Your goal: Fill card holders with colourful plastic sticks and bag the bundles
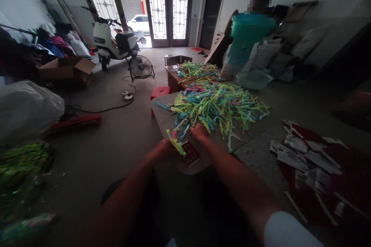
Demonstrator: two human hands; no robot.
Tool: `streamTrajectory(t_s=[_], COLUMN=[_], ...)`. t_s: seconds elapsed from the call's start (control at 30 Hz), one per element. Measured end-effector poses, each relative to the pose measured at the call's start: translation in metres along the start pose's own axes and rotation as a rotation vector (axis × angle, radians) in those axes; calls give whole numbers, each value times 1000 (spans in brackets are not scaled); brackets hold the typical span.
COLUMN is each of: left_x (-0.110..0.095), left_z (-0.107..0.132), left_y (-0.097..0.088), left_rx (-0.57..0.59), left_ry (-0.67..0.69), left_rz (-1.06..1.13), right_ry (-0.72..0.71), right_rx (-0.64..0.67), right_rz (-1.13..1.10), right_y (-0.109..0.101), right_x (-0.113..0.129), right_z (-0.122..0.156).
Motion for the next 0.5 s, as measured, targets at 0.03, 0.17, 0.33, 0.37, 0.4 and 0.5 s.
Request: streamTrajectory(t_s=[0.03,0.17,0.33,0.37,0.4,0.5], left_x=[0,-3,-11,-13,-15,-20], left_z=[0,3,9,10,10,11], left_y=[-1,-2,-4,-5,-6,-11], left_rx=[-4,-13,-54,-65,-74,-98], left_ry=[-1,-11,-42,-52,-64,-105], left_rz=[1,21,35,34,32,29], right_ry=[20,71,-1,-20,-38,-81], right_rx=[28,198,386,415,442,493], right_rz=[-33,-224,-485,-520,-555,-657], right_y=[0,1,0,-1,-2,-6], right_x=[-3,-21,-48,-53,-58,-66], right_z=[-1,8,43,51,59,80])
Point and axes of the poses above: each hand's wrist, its own z-axis away from the middle knuckle, its own y-axis out of the palm, x = y × z, the point moved 4 cm from there along -z, towards the middle knuckle, and after that the axes turned 1 degree about x, right-handed, at the moved point
